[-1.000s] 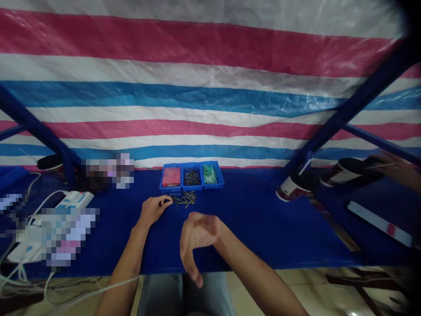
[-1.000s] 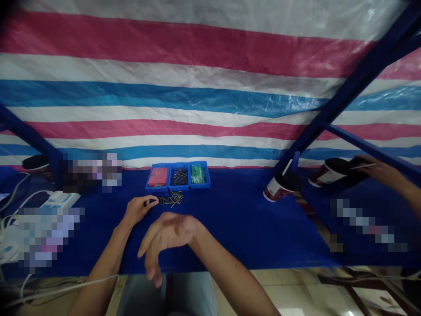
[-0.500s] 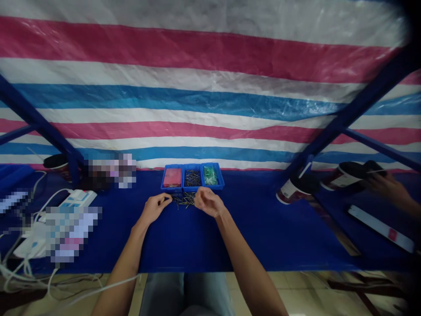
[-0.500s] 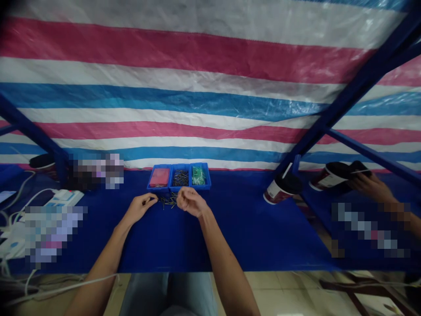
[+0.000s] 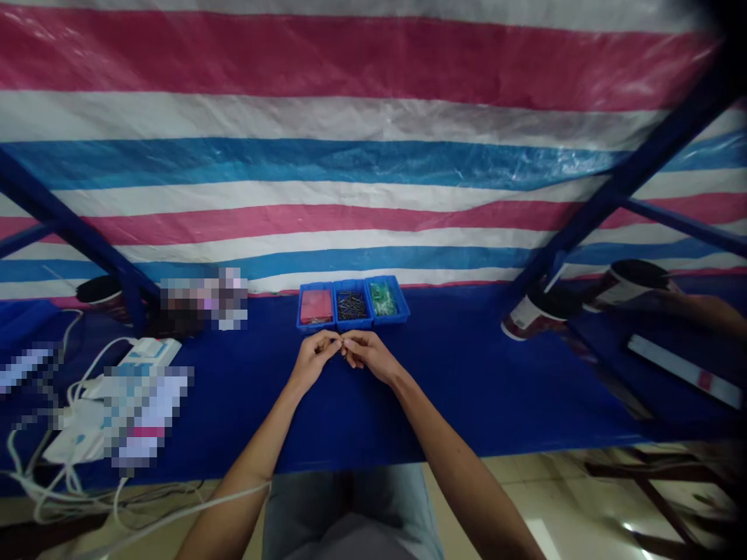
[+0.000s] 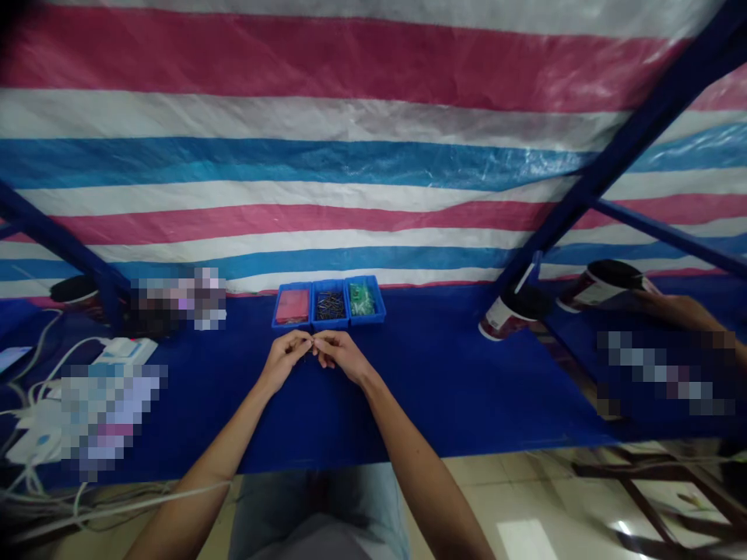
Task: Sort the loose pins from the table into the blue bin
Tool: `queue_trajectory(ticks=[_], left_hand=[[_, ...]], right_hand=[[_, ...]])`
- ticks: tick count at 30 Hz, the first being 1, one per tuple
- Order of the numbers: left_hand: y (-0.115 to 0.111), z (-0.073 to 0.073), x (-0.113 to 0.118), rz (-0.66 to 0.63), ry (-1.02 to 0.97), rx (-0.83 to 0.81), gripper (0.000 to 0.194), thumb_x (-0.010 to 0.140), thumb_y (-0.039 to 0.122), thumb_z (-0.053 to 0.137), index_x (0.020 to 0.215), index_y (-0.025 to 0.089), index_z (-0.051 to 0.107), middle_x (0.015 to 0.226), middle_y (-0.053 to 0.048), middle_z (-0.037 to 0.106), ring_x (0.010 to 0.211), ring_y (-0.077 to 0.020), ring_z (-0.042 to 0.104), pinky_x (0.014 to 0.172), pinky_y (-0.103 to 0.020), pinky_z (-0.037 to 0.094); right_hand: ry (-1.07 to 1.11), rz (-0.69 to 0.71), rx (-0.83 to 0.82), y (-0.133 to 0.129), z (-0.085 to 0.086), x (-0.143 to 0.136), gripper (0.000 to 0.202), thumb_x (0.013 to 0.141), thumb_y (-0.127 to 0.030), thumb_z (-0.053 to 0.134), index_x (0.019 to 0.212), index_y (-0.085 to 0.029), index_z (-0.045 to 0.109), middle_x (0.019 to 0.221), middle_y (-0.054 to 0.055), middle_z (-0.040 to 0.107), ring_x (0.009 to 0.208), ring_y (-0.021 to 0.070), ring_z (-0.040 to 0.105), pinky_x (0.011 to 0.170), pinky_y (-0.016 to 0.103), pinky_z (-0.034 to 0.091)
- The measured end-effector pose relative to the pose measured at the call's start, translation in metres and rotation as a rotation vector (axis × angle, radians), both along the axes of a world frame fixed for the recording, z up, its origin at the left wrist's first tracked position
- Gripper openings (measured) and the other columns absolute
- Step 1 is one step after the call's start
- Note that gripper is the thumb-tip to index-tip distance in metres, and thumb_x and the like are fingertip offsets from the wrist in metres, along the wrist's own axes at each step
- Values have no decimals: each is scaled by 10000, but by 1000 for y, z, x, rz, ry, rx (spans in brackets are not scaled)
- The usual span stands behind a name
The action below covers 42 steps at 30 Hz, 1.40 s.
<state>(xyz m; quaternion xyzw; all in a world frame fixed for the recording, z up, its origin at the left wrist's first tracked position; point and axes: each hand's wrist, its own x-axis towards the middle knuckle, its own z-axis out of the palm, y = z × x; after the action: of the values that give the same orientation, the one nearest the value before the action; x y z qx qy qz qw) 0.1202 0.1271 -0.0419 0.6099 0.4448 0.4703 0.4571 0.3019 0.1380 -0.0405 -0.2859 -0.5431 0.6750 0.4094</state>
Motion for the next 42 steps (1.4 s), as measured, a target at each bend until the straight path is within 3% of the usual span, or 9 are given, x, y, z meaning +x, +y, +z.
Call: queue_trajectory(ticks=[2, 7, 12, 16, 20, 28, 32, 36, 42], left_hand=[[0, -3, 0, 0, -15, -2, 295, 858, 426, 678, 875, 132, 690, 531, 60, 402, 494, -80, 333, 499, -206, 256], [3, -4, 2, 26, -17, -32, 300, 853, 433, 681, 890, 136, 702, 543, 45, 458, 491, -83, 358, 485, -205, 255], [2, 0, -1, 50, -23, -44, 346, 870, 469, 645, 913, 132, 707, 482, 67, 388, 445, -77, 335, 467, -205, 249], [-1, -1, -4, 95, 68, -5, 335, 865, 457, 657, 884, 127, 713, 500, 66, 382, 467, -81, 355, 489, -211, 270], [-2, -5, -2, 41, 135, 10, 315, 874, 445, 647, 844, 133, 678, 523, 66, 387, 489, -83, 357, 511, -214, 277], [-4, -5, -1, 65, 154, 8, 346, 915, 457, 578, 747, 155, 563, 570, 66, 358, 532, -87, 346, 539, -214, 261], [-3, -5, -1, 120, 181, 48, 348, 906, 454, 581, 728, 156, 564, 571, 65, 336, 537, -91, 314, 551, -218, 253], [-1, -3, 2, 90, 218, 36, 334, 913, 446, 570, 756, 153, 597, 591, 53, 393, 557, -98, 349, 564, -218, 274], [1, -3, 4, 40, 241, 22, 371, 938, 456, 525, 765, 141, 617, 574, 50, 410, 538, -97, 346, 547, -217, 265]], right_hand=[[2, 8, -7, -3, -2, -2, 368, 897, -494, 639, 790, -142, 638, 578, -23, 555, 469, 79, 484, 437, 192, 309], [43, -10, -27, -6, 1, -3, 338, 868, -457, 692, 743, -152, 615, 545, -30, 543, 468, 80, 466, 445, 194, 300], [25, -75, -12, -6, 5, -2, 335, 887, -445, 665, 727, -156, 608, 554, -31, 543, 453, 82, 472, 431, 197, 299], [-118, -151, 89, -3, 2, 0, 340, 851, -464, 699, 736, -152, 629, 608, -23, 569, 456, 82, 486, 436, 200, 325], [-283, -201, 231, -4, 3, 4, 315, 873, -456, 677, 788, -153, 672, 678, -1, 623, 524, 96, 507, 512, 217, 393], [-576, -224, 648, -9, 0, 7, 217, 962, -336, 586, 857, -191, 709, 782, 29, 664, 681, 143, 576, 647, 248, 429], [-572, -310, 691, -9, -2, 6, 205, 982, -313, 556, 917, -203, 717, 828, 43, 675, 729, 159, 611, 686, 257, 451], [-565, -374, 683, -9, -2, 7, 201, 989, -307, 545, 944, -206, 713, 850, 47, 677, 731, 162, 619, 686, 259, 455], [-630, -348, 686, -9, -4, 6, 194, 996, -310, 535, 966, -212, 700, 852, 40, 668, 731, 157, 613, 685, 250, 453]])
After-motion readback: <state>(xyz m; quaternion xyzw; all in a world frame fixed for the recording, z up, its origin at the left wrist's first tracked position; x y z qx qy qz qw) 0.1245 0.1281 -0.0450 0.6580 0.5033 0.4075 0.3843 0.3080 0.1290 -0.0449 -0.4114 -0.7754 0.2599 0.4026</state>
